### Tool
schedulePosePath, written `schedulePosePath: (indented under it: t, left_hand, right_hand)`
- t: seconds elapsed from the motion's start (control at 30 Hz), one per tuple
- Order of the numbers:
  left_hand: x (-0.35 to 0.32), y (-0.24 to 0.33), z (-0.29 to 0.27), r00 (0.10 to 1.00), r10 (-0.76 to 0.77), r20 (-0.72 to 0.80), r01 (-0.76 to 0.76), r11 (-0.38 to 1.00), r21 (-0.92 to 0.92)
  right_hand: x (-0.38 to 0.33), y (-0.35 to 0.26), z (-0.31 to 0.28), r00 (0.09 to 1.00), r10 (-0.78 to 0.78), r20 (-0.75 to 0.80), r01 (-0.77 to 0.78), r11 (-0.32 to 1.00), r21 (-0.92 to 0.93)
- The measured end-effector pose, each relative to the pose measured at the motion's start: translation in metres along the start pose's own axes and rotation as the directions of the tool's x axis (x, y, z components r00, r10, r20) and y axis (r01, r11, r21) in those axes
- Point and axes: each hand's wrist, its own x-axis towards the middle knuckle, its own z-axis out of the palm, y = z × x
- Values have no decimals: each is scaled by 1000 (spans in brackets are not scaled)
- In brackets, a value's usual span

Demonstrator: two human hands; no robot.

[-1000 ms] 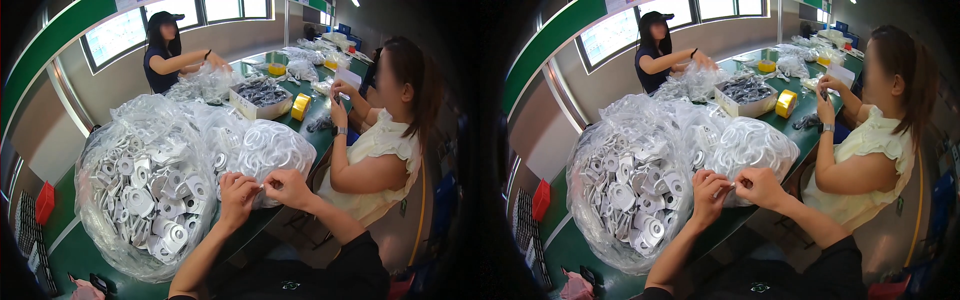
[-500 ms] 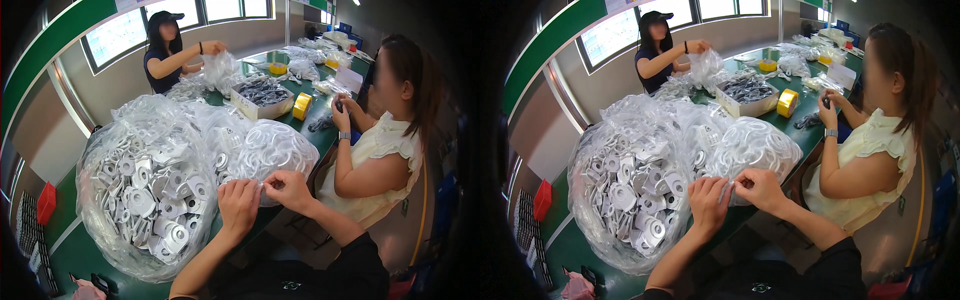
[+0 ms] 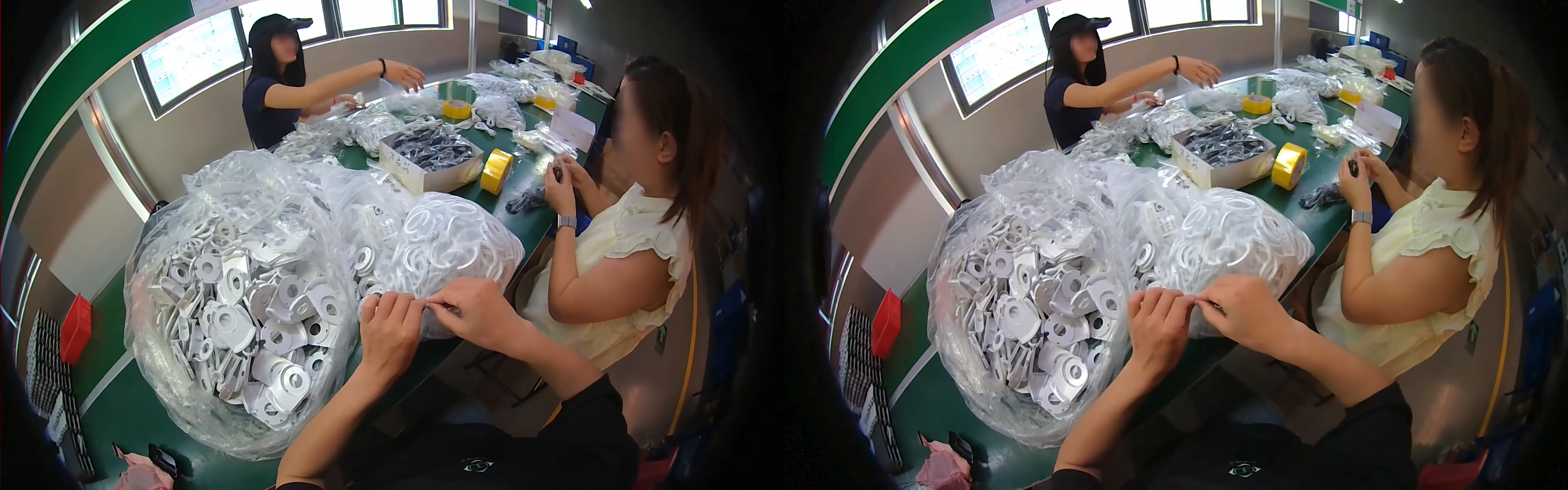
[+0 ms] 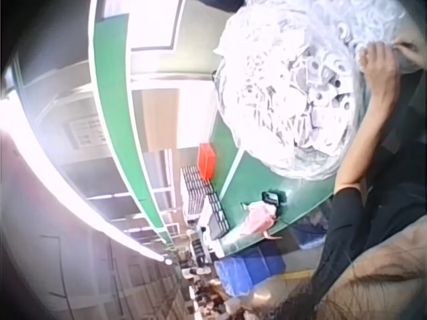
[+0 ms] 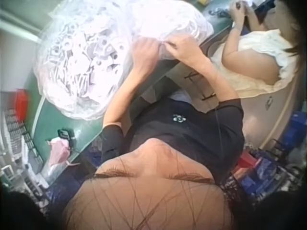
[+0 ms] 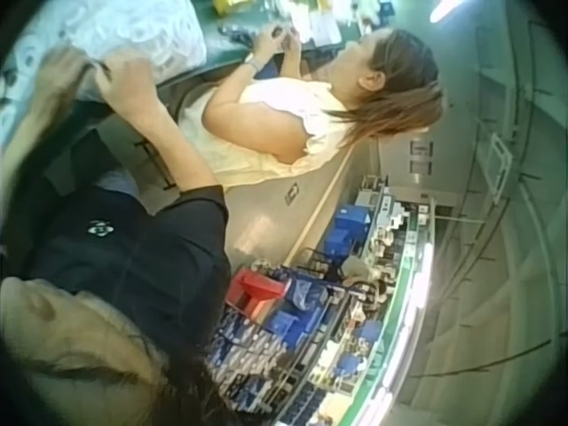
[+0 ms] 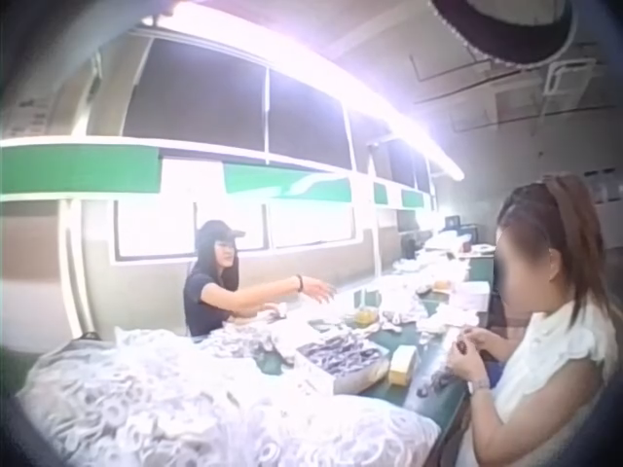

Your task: Sort and pack white plastic lighting fixture components into plastic bags at an assembly line.

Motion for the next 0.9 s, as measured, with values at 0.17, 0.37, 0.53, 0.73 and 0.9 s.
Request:
schedulePosePath:
  t: [0.17,0.37,0.53,0.73,0.9]
  left_hand:
    - [-1,0,-3,999,31,-25,-31,1000,5]
    - [-1,-3,4,992,-86,-91,66,978,-198]
    - [-7,-3,11,972,-203,-120,148,922,-357]
    - [-9,-1,13,926,-368,-79,288,828,-481]
    - [-3,7,-7,964,-147,-223,96,970,-223]
  right_hand:
    - [9,-3,-3,979,160,129,-168,984,58]
    - [6,11,7,968,226,108,-244,948,207]
    - [2,19,11,920,315,233,-386,833,396]
    - [1,18,11,910,338,241,-413,793,447]
    - [0,16,15,922,350,167,-388,833,395]
